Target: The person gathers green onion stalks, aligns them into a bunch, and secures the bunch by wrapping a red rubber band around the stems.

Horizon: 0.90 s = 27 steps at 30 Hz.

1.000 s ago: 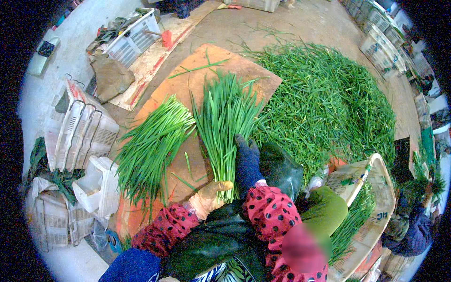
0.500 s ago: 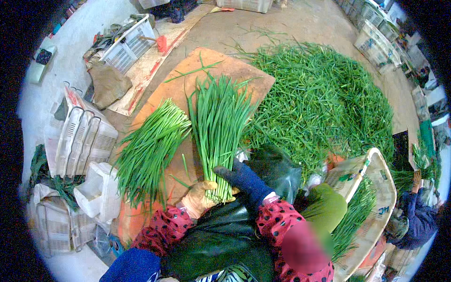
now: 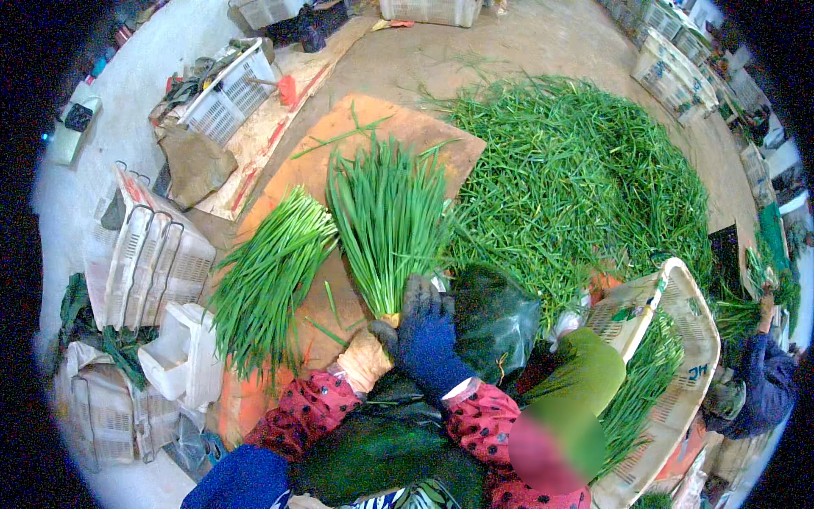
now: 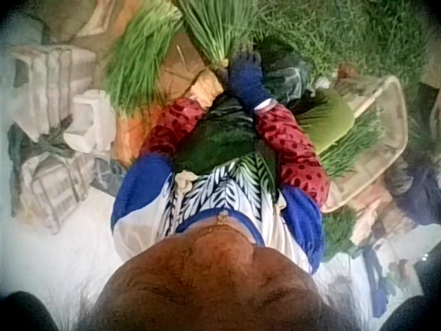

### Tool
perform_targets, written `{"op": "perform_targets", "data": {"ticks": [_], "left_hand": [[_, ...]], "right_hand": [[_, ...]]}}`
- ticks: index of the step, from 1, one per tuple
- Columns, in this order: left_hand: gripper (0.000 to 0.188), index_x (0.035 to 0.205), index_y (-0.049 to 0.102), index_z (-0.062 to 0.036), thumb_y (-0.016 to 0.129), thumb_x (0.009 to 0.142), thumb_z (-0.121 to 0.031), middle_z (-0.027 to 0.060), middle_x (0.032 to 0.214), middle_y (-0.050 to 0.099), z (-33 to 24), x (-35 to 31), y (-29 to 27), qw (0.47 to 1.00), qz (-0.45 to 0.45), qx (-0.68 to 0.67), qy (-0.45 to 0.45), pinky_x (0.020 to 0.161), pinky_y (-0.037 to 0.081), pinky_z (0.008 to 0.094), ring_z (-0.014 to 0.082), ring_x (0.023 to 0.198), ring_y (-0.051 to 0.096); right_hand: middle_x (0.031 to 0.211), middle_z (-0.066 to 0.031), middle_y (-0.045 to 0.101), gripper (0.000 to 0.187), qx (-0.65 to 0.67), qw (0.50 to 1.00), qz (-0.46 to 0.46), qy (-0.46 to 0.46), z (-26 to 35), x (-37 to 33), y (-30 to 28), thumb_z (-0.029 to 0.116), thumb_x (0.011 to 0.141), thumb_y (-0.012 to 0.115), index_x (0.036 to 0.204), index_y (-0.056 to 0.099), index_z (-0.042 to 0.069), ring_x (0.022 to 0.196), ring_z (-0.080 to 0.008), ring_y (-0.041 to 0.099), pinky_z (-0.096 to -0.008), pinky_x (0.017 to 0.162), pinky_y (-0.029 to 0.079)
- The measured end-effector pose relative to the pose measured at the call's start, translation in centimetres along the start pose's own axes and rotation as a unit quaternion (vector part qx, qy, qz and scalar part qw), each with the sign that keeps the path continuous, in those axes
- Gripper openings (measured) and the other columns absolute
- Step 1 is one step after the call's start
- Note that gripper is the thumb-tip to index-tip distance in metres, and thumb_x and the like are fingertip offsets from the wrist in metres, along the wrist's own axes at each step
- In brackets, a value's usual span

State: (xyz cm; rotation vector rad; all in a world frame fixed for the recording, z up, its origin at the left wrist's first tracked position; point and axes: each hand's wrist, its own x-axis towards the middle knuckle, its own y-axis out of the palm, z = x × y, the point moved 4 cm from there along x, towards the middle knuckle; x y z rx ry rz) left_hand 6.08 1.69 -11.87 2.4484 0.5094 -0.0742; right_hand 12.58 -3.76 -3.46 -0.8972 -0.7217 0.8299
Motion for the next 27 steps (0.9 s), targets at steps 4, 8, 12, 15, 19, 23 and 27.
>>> {"op": "perform_targets", "data": {"ticks": [4, 8, 12, 15, 19, 23, 27], "left_hand": [[0.041, 0.116, 0.045, 0.0041, 0.054, 0.078, -0.008, 0.0134, 0.102, 0.057, 1.3, 0.1, -0.3, 0.916, -0.022, -0.355, -0.185, 0.077, 0.048, 0.0361, 0.0230, 0.085, 0.058], [0.036, 0.107, 0.050, 0.0033, 0.059, 0.074, -0.007, 0.0088, 0.087, 0.056, -6.1, 1.6, 3.9, 0.949, 0.067, -0.269, -0.152, 0.062, 0.046, 0.0313, 0.0185, 0.067, 0.055], [0.022, 0.085, 0.058, 0.0073, 0.058, 0.075, -0.012, 0.0130, 0.088, 0.059, -8.8, 7.3, 3.4, 0.986, -0.074, -0.035, -0.147, 0.061, 0.045, 0.0273, 0.0168, 0.067, 0.055], [0.027, 0.089, 0.057, 0.0104, 0.060, 0.072, -0.011, 0.0137, 0.085, 0.060, -11.5, 7.2, 6.5, 0.982, 0.079, -0.070, -0.155, 0.062, 0.045, 0.0282, 0.0182, 0.065, 0.055], [0.019, 0.083, 0.061, 0.0050, 0.061, 0.072, -0.009, 0.0129, 0.091, 0.061, -11.6, 6.9, 6.7, 0.987, -0.019, 0.100, -0.128, 0.064, 0.046, 0.0286, 0.0183, 0.074, 0.057], [0.039, 0.105, 0.054, -0.0008, 0.064, 0.071, -0.016, 0.0085, 0.097, 0.060, -12.0, 4.0, 8.6, 0.978, 0.123, 0.170, 0.007, 0.080, 0.046, 0.0289, 0.0178, 0.087, 0.057], [0.051, 0.111, 0.050, -0.0024, 0.069, 0.065, -0.015, 0.0090, 0.094, 0.060, -12.1, 2.6, 9.6, 0.969, 0.075, 0.234, 0.023, 0.074, 0.047, 0.0286, 0.0162, 0.082, 0.057]], "right_hand": [[0.130, -0.0289, 0.032, 0.080, 0.127, 0.992, 0.005, 0.020, -0.6, 0.0, -1.3, 0.039, 0.079, 0.058, 0.131, 0.021, -0.009, 0.118, -0.0395, 0.036, -0.0438, 0.099, 0.028], [0.122, -0.0264, 0.040, 0.068, 0.422, 0.895, -0.101, 0.105, -2.9, -0.6, -6.9, 0.027, 0.083, 0.056, 0.130, 0.022, -0.009, 0.111, -0.0364, 0.043, -0.0396, 0.095, 0.034], [0.118, -0.0232, 0.045, 0.057, 0.428, 0.874, -0.206, 0.106, -5.3, -0.6, -10.0, 0.021, 0.084, 0.053, 0.129, 0.030, -0.004, 0.110, -0.0326, 0.045, -0.0375, 0.094, 0.035], [0.111, -0.0221, 0.051, 0.049, 0.398, 0.913, -0.075, 0.050, -4.0, -1.3, -10.7, 0.024, 0.085, 0.052, 0.124, 0.038, -0.002, 0.105, -0.0333, 0.050, -0.0373, 0.087, 0.039], [0.096, -0.0195, 0.059, 0.045, 0.367, 0.929, -0.040, 0.014, -2.9, -1.7, -11.1, 0.026, 0.085, 0.053, 0.121, 0.042, 0.001, 0.088, -0.0338, 0.058, -0.0367, 0.075, 0.046], [0.099, -0.0146, 0.057, 0.045, 0.281, 0.956, -0.018, -0.085, -1.4, -0.9, -14.1, 0.027, 0.079, 0.059, 0.115, 0.047, 0.004, 0.093, -0.0299, 0.057, -0.0391, 0.082, 0.043], [0.110, -0.0099, 0.053, 0.052, 0.011, 0.914, -0.308, -0.263, 1.3, -0.1, -18.9, 0.033, 0.073, 0.061, 0.118, 0.047, 0.009, 0.099, -0.0271, 0.052, -0.0485, 0.095, 0.030]]}}
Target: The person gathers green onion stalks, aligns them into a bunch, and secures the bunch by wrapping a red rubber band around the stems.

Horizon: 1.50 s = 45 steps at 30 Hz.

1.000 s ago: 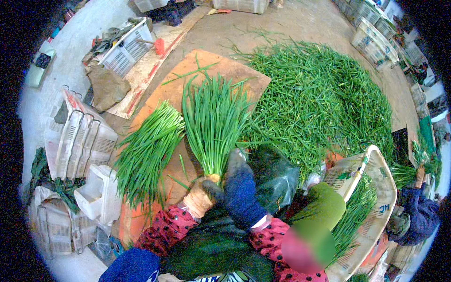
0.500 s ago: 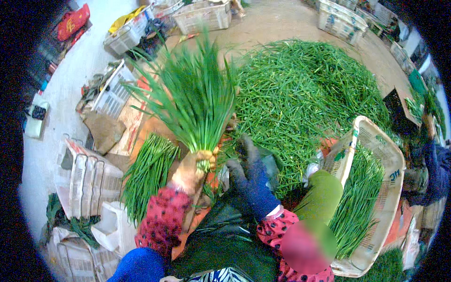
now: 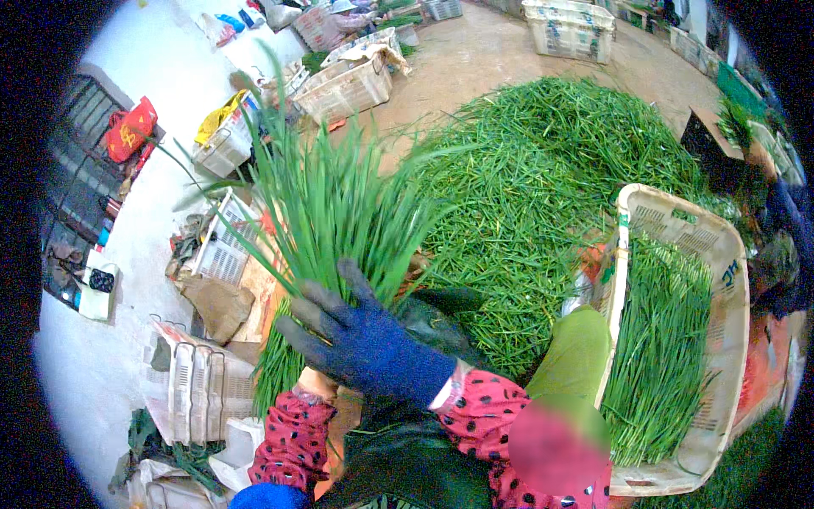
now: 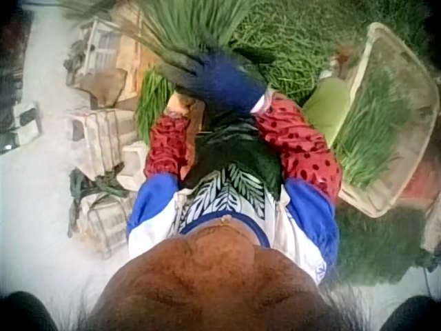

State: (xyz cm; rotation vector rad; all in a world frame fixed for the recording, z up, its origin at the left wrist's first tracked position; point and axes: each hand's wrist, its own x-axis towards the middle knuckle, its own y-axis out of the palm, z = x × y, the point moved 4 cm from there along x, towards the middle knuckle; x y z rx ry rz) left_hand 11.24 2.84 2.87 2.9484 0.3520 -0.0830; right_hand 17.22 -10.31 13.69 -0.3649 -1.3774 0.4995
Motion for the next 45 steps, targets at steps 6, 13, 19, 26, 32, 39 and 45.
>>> {"op": "perform_targets", "data": {"ticks": [6, 13, 19, 26, 32, 39, 45], "left_hand": [[0.049, 0.111, 0.050, -0.0049, 0.066, 0.065, -0.003, 0.0077, 0.090, 0.061, -0.9, -1.4, -0.3, 0.996, -0.002, -0.041, -0.083, 0.065, 0.047, 0.0274, 0.0141, 0.074, 0.058], [0.068, 0.132, 0.031, -0.0111, 0.062, 0.071, -0.007, 0.0137, 0.086, 0.062, -2.1, -1.2, -0.8, 0.791, -0.143, 0.583, 0.117, 0.062, 0.047, 0.0368, 0.0290, 0.073, 0.060], [0.090, 0.140, 0.011, -0.0227, 0.059, 0.067, -0.002, 0.0152, 0.072, 0.053, 1.3, -3.1, -0.2, 0.646, -0.145, 0.749, -0.016, 0.053, 0.045, 0.0416, 0.0338, 0.060, 0.055], [0.082, 0.136, 0.029, -0.0242, 0.060, 0.064, -0.001, 0.0108, 0.080, 0.056, 1.9, -3.3, -1.7, 0.716, -0.175, 0.673, 0.065, 0.057, 0.047, 0.0360, 0.0247, 0.064, 0.057], [0.058, 0.113, 0.049, 0.0002, 0.073, 0.062, -0.011, 0.0104, 0.092, 0.062, 0.8, -1.3, -3.5, 0.989, -0.079, 0.107, -0.060, 0.055, 0.047, 0.0275, 0.0154, 0.065, 0.057], [0.059, 0.102, 0.051, 0.0055, 0.076, 0.057, -0.024, 0.0145, 0.081, 0.059, 1.5, -1.8, -1.2, 0.987, -0.045, -0.147, -0.050, 0.051, 0.043, 0.0260, 0.0184, 0.058, 0.053], [0.031, 0.096, 0.054, 0.0008, 0.058, 0.065, -0.002, 0.0143, 0.091, 0.057, 3.6, -3.8, -0.4, 0.984, -0.006, -0.166, -0.062, 0.058, 0.045, 0.0305, 0.0213, 0.073, 0.055]], "right_hand": [[0.111, -0.0096, 0.051, 0.055, -0.071, 0.981, 0.091, 0.157, -6.1, -2.6, 0.4, 0.041, 0.076, 0.056, 0.122, 0.046, 0.012, 0.100, -0.0266, 0.050, -0.0487, 0.095, 0.027], [0.090, -0.0116, 0.059, 0.044, -0.083, 0.955, 0.114, 0.261, -8.0, -14.5, 1.4, 0.035, 0.079, 0.056, 0.115, 0.052, 0.011, 0.082, -0.0278, 0.055, -0.0405, 0.079, 0.040], [0.068, -0.0103, 0.056, 0.025, 0.203, 0.941, 0.248, 0.110, 0.1, -12.6, 2.1, 0.026, 0.078, 0.055, 0.096, 0.059, 0.009, 0.063, -0.0267, 0.056, -0.0377, 0.055, 0.044], [0.062, -0.0041, 0.049, 0.029, 0.208, 0.970, 0.110, -0.055, 2.6, -6.7, 0.3, 0.026, 0.077, 0.051, 0.100, 0.054, 0.010, 0.054, -0.0222, 0.051, -0.0341, 0.051, 0.041], [0.068, -0.0088, 0.054, 0.030, 0.238, 0.962, 0.127, -0.036, 3.8, -7.9, 2.4, 0.026, 0.082, 0.048, 0.106, 0.056, 0.010, 0.059, -0.0250, 0.053, -0.0347, 0.057, 0.043], [0.084, -0.0126, 0.057, 0.033, 0.226, 0.946, 0.169, 0.160, -0.5, -4.4, -0.9, 0.032, 0.080, 0.054, 0.103, 0.057, 0.008, 0.081, -0.0290, 0.056, -0.0442, 0.084, 0.039], [0.099, -0.0075, 0.055, 0.063, -0.050, 0.994, 0.076, 0.057, -1.9, -1.2, -1.9, 0.046, 0.067, 0.062, 0.118, 0.049, 0.011, 0.103, -0.0262, 0.048, -0.0604, 0.100, 0.017]]}}
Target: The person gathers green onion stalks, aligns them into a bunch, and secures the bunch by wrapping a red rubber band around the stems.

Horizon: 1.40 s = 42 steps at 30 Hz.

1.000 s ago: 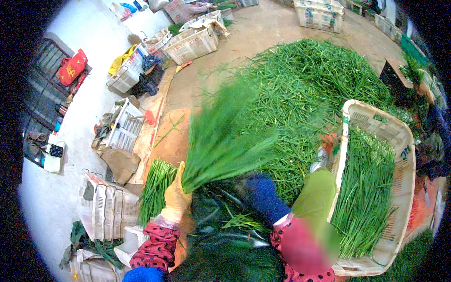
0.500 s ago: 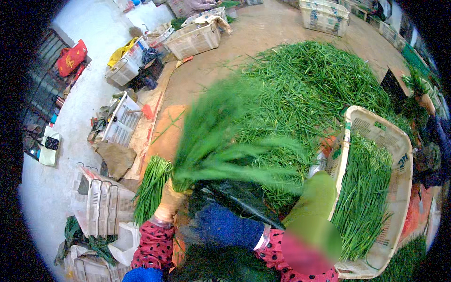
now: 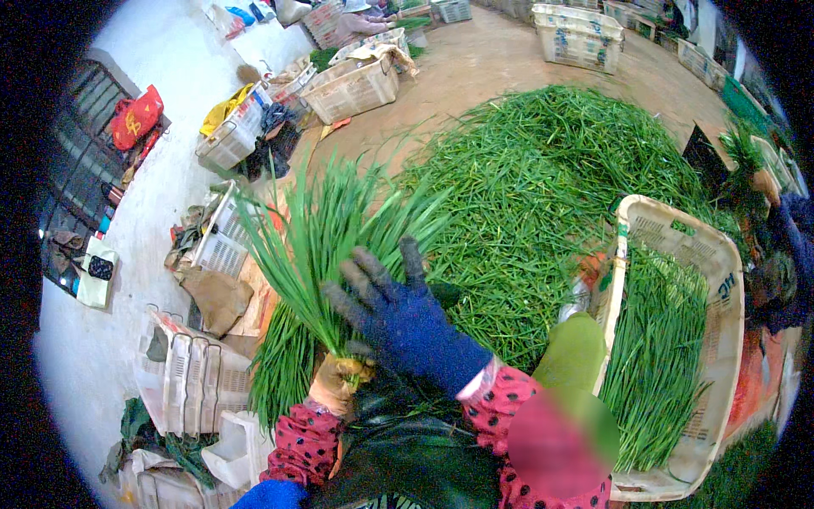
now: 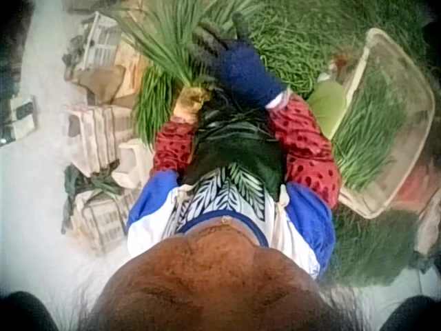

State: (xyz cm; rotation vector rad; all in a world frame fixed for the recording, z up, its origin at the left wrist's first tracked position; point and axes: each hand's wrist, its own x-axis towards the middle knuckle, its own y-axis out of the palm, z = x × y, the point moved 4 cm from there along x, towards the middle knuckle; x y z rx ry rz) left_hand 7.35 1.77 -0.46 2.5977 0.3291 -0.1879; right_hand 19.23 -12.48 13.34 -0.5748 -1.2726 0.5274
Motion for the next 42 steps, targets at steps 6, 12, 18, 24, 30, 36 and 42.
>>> {"op": "perform_targets", "data": {"ticks": [6, 12, 18, 24, 30, 36, 42], "left_hand": [[0.042, 0.097, 0.053, 0.0014, 0.067, 0.058, -0.008, 0.0132, 0.076, 0.058, 0.0, -0.8, 0.6, 0.996, 0.019, -0.085, -0.033, 0.051, 0.040, 0.0288, 0.0199, 0.057, 0.052], [0.046, 0.101, 0.053, -0.0004, 0.068, 0.057, -0.005, 0.0132, 0.078, 0.059, 0.7, -1.3, 0.9, 0.991, 0.055, -0.113, -0.050, 0.052, 0.043, 0.0311, 0.0218, 0.059, 0.053], [0.052, 0.102, 0.052, -0.0011, 0.072, 0.055, -0.008, 0.0161, 0.080, 0.058, 1.5, -2.0, 0.0, 0.995, 0.025, -0.065, -0.069, 0.050, 0.042, 0.0301, 0.0222, 0.061, 0.053], [0.041, 0.094, 0.054, 0.0026, 0.072, 0.059, -0.011, 0.0134, 0.074, 0.058, 1.7, -1.9, 0.1, 0.992, 0.089, 0.003, -0.091, 0.049, 0.042, 0.0264, 0.0194, 0.058, 0.054], [0.035, 0.092, 0.055, 0.0018, 0.067, 0.061, -0.009, 0.0115, 0.071, 0.057, 0.4, -2.1, 3.2, 0.993, 0.079, 0.063, -0.064, 0.047, 0.041, 0.0252, 0.0169, 0.054, 0.052], [0.044, 0.097, 0.053, 0.0022, 0.068, 0.058, -0.011, 0.0141, 0.072, 0.057, 2.5, -2.3, 0.9, 0.991, 0.104, -0.011, -0.088, 0.043, 0.038, 0.0271, 0.0199, 0.052, 0.050], [0.046, 0.096, 0.054, 0.0018, 0.069, 0.057, -0.016, 0.0142, 0.073, 0.057, 1.9, -2.9, 1.9, 0.993, 0.056, 0.003, -0.105, 0.044, 0.039, 0.0277, 0.0203, 0.052, 0.050]], "right_hand": [[0.095, -0.0063, 0.051, 0.062, -0.006, 0.995, 0.095, 0.009, -1.0, -3.9, 3.5, 0.044, 0.064, 0.065, 0.116, 0.051, 0.013, 0.102, -0.0251, 0.046, -0.0607, 0.099, 0.017], [0.096, -0.0078, 0.051, 0.052, 0.034, 0.998, 0.054, 0.016, -0.2, -4.5, 2.8, 0.036, 0.066, 0.067, 0.111, 0.054, 0.013, 0.100, -0.0259, 0.047, -0.0491, 0.096, 0.030], [0.089, -0.0131, 0.057, 0.036, 0.256, 0.963, -0.017, 0.089, -2.7, -3.1, -0.6, 0.022, 0.072, 0.065, 0.104, 0.056, 0.009, 0.083, -0.0306, 0.055, -0.0383, 0.074, 0.044], [0.093, -0.0128, 0.059, 0.028, 0.278, 0.932, -0.074, 0.221, -5.8, 1.0, -2.2, 0.015, 0.079, 0.055, 0.106, 0.055, 0.008, 0.080, -0.0295, 0.058, -0.0365, 0.069, 0.047], [0.105, -0.0081, 0.056, 0.055, 0.503, 0.809, 0.074, 0.297, -9.6, 1.9, 0.4, 0.003, 0.073, 0.053, 0.126, 0.037, 0.003, 0.070, -0.0140, 0.057, -0.0251, 0.060, 0.047], [0.102, -0.0061, 0.057, 0.062, 0.674, 0.643, 0.213, 0.296, -8.1, 0.1, 2.1, 0.005, 0.069, 0.062, 0.126, 0.037, 0.000, 0.072, -0.0121, 0.056, -0.0237, 0.056, 0.047], [0.100, -0.0034, 0.060, 0.056, 0.664, 0.622, 0.236, 0.341, -5.9, -1.7, 2.3, 0.008, 0.069, 0.066, 0.119, 0.043, 0.004, 0.073, -0.0106, 0.059, -0.0209, 0.055, 0.048]]}}
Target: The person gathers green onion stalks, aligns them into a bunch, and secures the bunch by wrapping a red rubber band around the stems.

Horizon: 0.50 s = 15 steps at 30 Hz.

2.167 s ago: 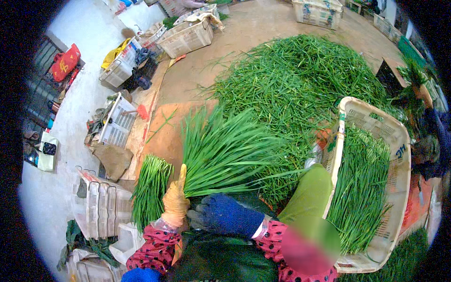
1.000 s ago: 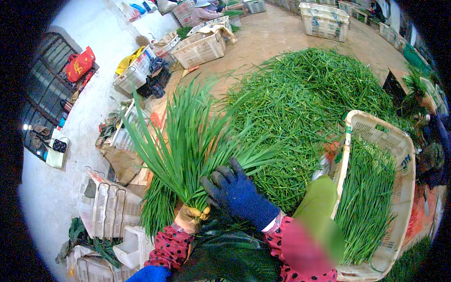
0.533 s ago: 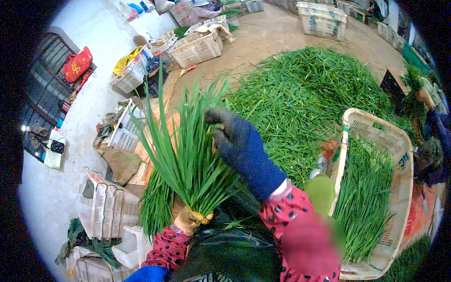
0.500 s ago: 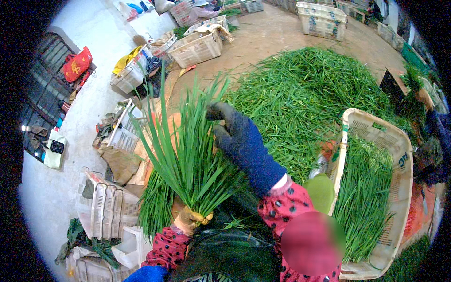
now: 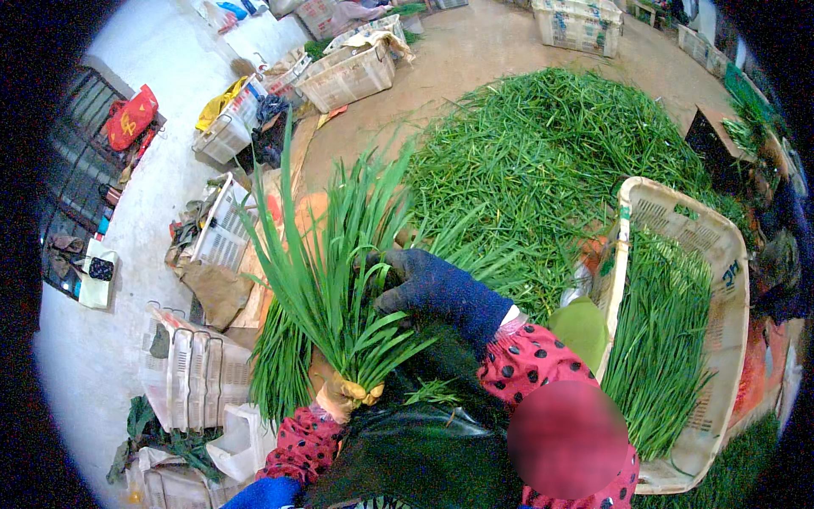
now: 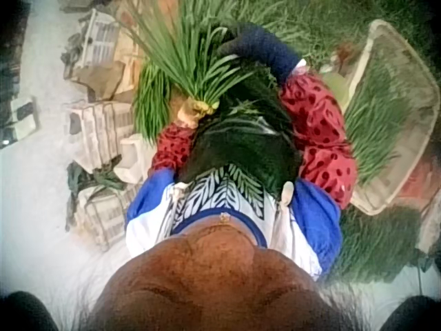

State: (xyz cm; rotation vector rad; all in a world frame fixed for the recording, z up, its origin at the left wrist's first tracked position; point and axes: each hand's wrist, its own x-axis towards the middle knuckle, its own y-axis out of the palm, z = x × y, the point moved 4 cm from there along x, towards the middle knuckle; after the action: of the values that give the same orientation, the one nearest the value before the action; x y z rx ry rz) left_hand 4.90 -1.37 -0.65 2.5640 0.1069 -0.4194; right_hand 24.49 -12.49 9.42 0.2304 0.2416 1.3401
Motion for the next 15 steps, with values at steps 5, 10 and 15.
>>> {"op": "perform_targets", "data": {"ticks": [5, 10, 15], "left_hand": [[0.045, 0.095, 0.054, 0.0020, 0.070, 0.056, -0.014, 0.0142, 0.072, 0.057, 0.4, 0.0, -0.6, 1.000, 0.001, -0.008, 0.011, 0.045, 0.040, 0.0281, 0.0202, 0.053, 0.052], [0.045, 0.097, 0.053, 0.0026, 0.070, 0.056, -0.007, 0.0148, 0.073, 0.057, 1.1, 0.9, -0.3, 0.999, 0.007, -0.045, 0.004, 0.045, 0.040, 0.0257, 0.0189, 0.054, 0.051], [0.045, 0.099, 0.053, 0.0020, 0.068, 0.057, -0.005, 0.0145, 0.078, 0.056, 0.7, 2.8, -0.9, 0.998, -0.026, -0.056, 0.013, 0.046, 0.041, 0.0250, 0.0182, 0.061, 0.053]], "right_hand": [[0.085, -0.0021, 0.064, 0.038, -0.006, 0.998, -0.042, 0.037, -2.3, 0.1, 0.4, 0.011, 0.067, 0.070, 0.103, 0.059, 0.008, 0.070, -0.0090, 0.058, -0.0237, 0.056, 0.048], [0.073, -0.0132, 0.060, 0.017, -0.528, 0.811, -0.172, -0.184, -2.6, -0.4, 0.4, 0.017, 0.070, 0.059, 0.086, 0.059, 0.009, 0.064, -0.0280, 0.060, -0.0383, 0.055, 0.046], [0.068, -0.0107, 0.058, 0.019, -0.637, 0.724, -0.178, -0.196, -2.8, 2.1, -1.3, 0.021, 0.063, 0.062, 0.078, 0.057, 0.012, 0.064, -0.0323, 0.059, -0.0411, 0.054, 0.046]]}}
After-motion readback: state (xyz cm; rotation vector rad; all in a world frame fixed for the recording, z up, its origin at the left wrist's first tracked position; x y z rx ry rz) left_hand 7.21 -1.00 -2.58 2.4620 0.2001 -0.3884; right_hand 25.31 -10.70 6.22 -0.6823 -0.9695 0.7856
